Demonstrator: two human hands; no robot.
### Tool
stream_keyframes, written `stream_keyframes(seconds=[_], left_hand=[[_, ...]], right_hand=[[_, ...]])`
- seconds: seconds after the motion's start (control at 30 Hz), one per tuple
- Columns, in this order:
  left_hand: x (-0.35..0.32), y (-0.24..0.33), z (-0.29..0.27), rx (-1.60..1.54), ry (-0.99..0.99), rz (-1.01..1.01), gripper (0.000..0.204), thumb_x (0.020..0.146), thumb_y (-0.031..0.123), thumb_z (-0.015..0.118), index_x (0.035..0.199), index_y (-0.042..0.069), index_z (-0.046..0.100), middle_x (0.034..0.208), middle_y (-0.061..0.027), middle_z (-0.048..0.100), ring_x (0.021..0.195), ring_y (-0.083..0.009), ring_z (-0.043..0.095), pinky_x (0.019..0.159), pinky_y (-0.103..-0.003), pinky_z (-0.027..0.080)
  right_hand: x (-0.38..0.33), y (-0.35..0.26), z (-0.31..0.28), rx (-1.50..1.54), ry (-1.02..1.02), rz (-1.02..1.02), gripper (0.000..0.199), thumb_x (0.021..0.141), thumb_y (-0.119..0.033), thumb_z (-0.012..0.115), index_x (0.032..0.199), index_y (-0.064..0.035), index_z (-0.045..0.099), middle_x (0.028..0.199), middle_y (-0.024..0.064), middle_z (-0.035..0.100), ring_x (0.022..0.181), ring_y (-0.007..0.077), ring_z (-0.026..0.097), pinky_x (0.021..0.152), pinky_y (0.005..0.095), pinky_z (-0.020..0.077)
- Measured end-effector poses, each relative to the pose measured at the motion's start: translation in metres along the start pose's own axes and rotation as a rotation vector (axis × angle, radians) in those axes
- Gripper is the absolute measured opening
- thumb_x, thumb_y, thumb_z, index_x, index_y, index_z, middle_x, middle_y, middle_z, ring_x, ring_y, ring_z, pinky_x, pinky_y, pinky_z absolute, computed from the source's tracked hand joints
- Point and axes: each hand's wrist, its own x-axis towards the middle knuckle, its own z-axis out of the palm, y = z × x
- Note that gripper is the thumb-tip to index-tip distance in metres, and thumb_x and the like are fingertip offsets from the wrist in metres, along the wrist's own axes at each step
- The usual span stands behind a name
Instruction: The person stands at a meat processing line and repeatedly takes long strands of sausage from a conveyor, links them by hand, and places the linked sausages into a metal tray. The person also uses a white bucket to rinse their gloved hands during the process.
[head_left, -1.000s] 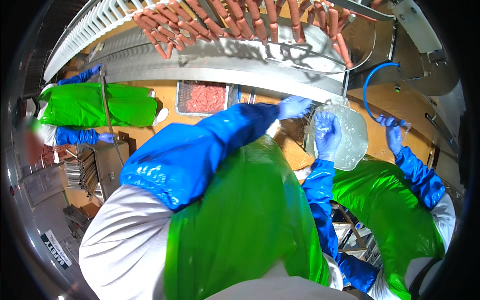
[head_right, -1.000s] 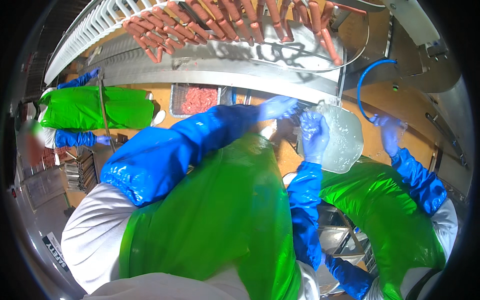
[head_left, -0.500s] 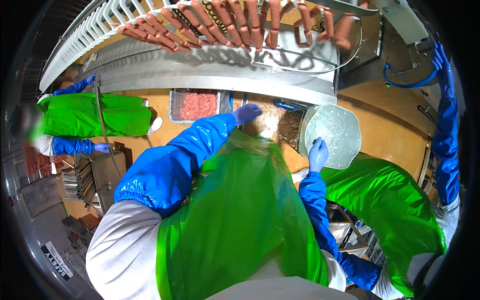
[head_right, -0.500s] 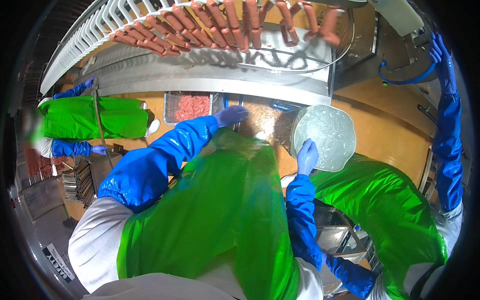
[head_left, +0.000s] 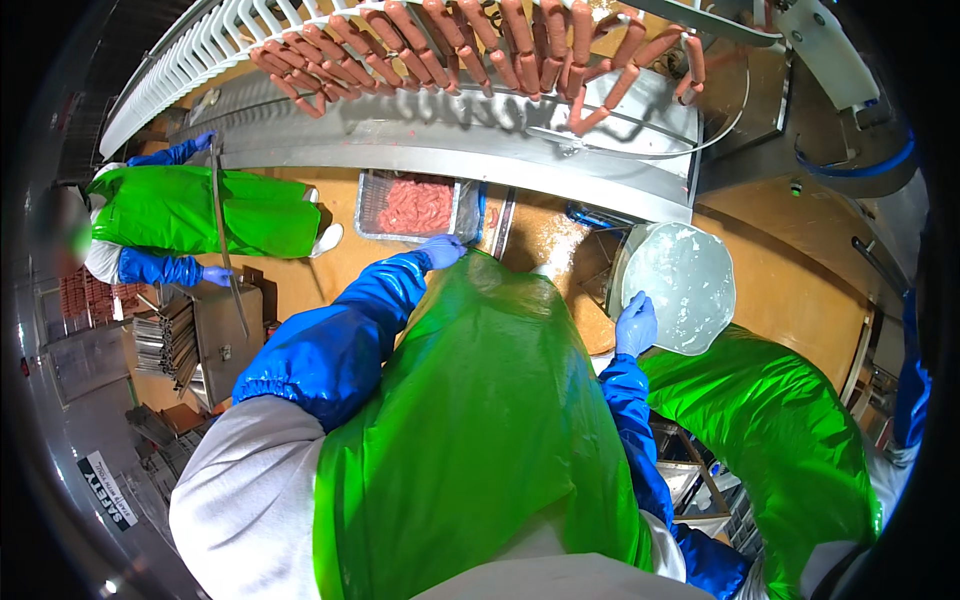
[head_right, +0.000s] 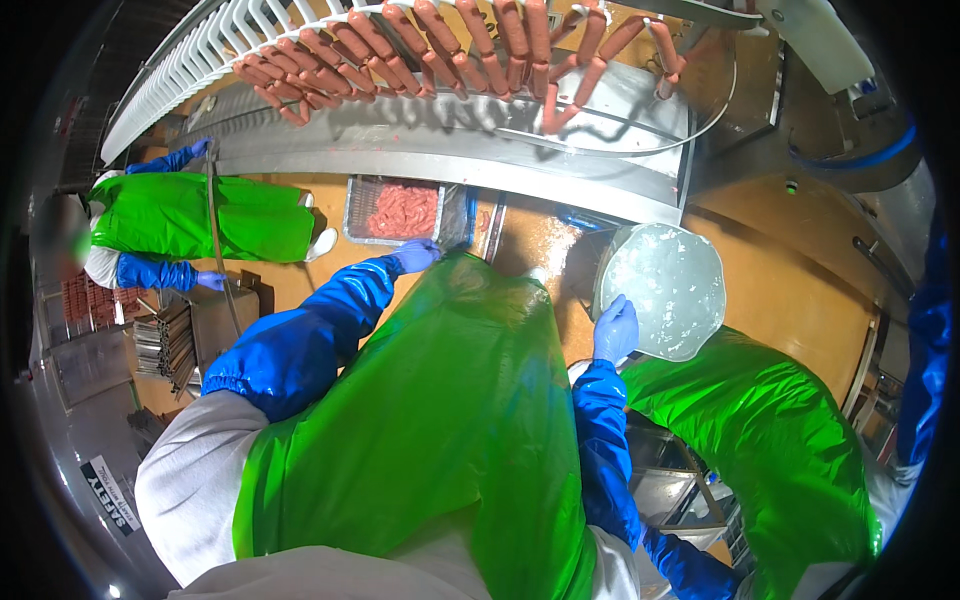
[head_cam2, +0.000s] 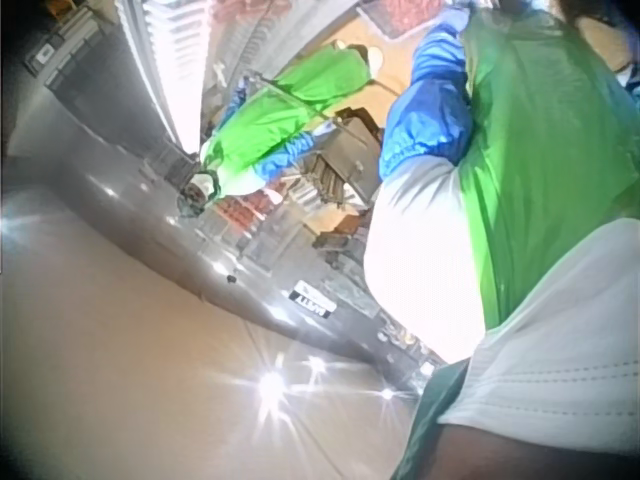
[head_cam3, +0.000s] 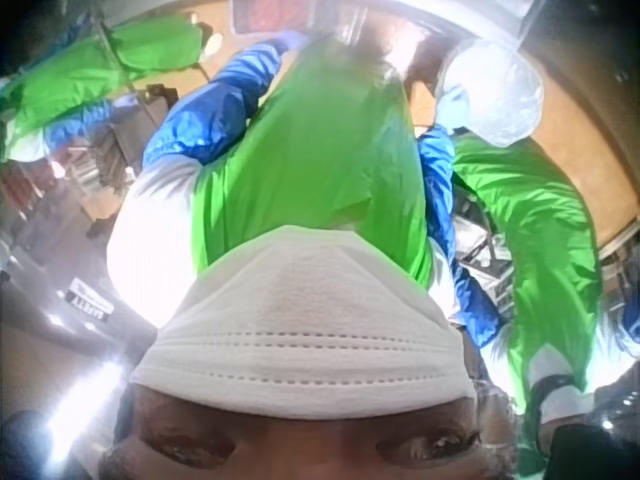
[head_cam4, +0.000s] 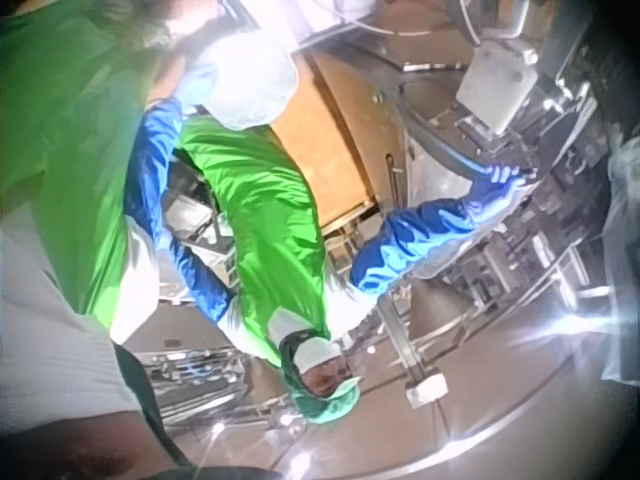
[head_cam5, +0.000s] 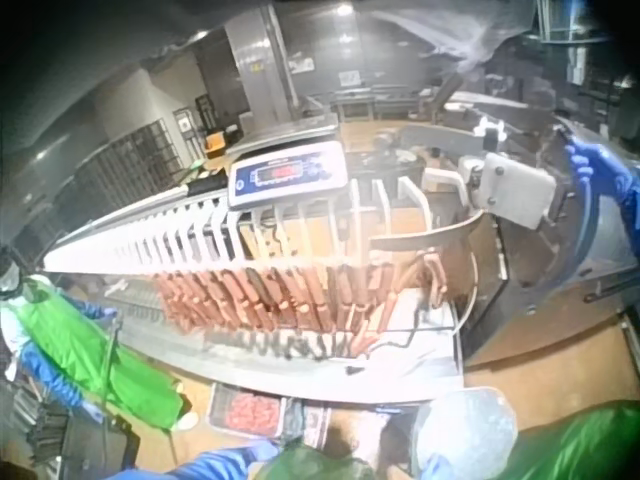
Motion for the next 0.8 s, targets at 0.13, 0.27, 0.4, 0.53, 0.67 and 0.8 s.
stream_keyframes(seconds=[0.13,0.27,0.4,0.53,0.67,0.8], left_hand=[[0.005,0.039,0.01,0.041,-0.042,0.04,0.038,0.091,0.038,0.057,0.107,0.005,0.068,0.109,-0.0197,0.068,0.103,-0.0341,0.065,0.09,-0.042,0.049],[0.012,0.071,0.018,0.124,-0.054,0.167,0.035,0.093,0.037,0.056,0.108,0.008,0.068,0.109,-0.0169,0.069,0.103,-0.0337,0.065,0.09,-0.042,0.05],[0.011,0.081,0.021,0.146,-0.061,0.252,0.031,0.093,0.035,0.056,0.104,0.009,0.069,0.105,-0.0159,0.069,0.1,-0.0327,0.065,0.088,-0.042,0.05],[0.011,0.072,0.022,0.134,-0.087,0.199,0.03,0.092,0.034,0.057,0.101,0.008,0.068,0.103,-0.0166,0.069,0.099,-0.0331,0.065,0.088,-0.042,0.05],[0.009,0.054,0.022,0.147,-0.058,0.134,0.028,0.092,0.03,0.055,0.1,0.007,0.069,0.103,-0.017,0.069,0.1,-0.0342,0.065,0.088,-0.044,0.05],[0.013,0.036,0.02,0.444,-0.134,0.416,0.022,0.089,0.021,0.055,0.095,0.006,0.069,0.099,-0.0178,0.068,0.098,-0.0366,0.065,0.086,-0.046,0.051]], right_hand=[[-0.002,-0.008,-0.005,-0.032,-0.034,0.011,0.048,0.102,-0.042,0.04,0.088,-0.0056,0.068,0.08,0.0204,0.069,0.075,0.0431,0.064,0.066,0.0532,0.0469],[-0.001,-0.002,-0.001,-0.033,-0.019,0.023,0.048,0.101,-0.043,0.04,0.088,-0.0057,0.067,0.081,0.0212,0.068,0.075,0.044,0.064,0.066,0.0541,0.0465],[-0.001,0.001,-0.001,-0.011,-0.019,0.018,0.047,0.101,-0.042,0.041,0.087,-0.0062,0.067,0.08,0.0212,0.068,0.076,0.0439,0.064,0.066,0.0543,0.0465],[-0.002,-0.004,-0.007,-0.022,-0.005,0.016,0.045,0.1,-0.041,0.041,0.088,-0.0075,0.068,0.079,0.0212,0.068,0.074,0.0431,0.065,0.064,0.0538,0.047],[-0.004,-0.005,-0.006,-0.037,-0.003,0.022,0.045,0.1,-0.042,0.042,0.088,-0.007,0.068,0.078,0.0213,0.068,0.073,0.0438,0.064,0.064,0.054,0.0469],[-0.008,-0.016,-0.015,-0.026,-0.015,0.036,0.043,0.1,-0.039,0.042,0.086,-0.0053,0.066,0.08,0.0221,0.067,0.074,0.0447,0.063,0.064,0.0544,0.0462]])
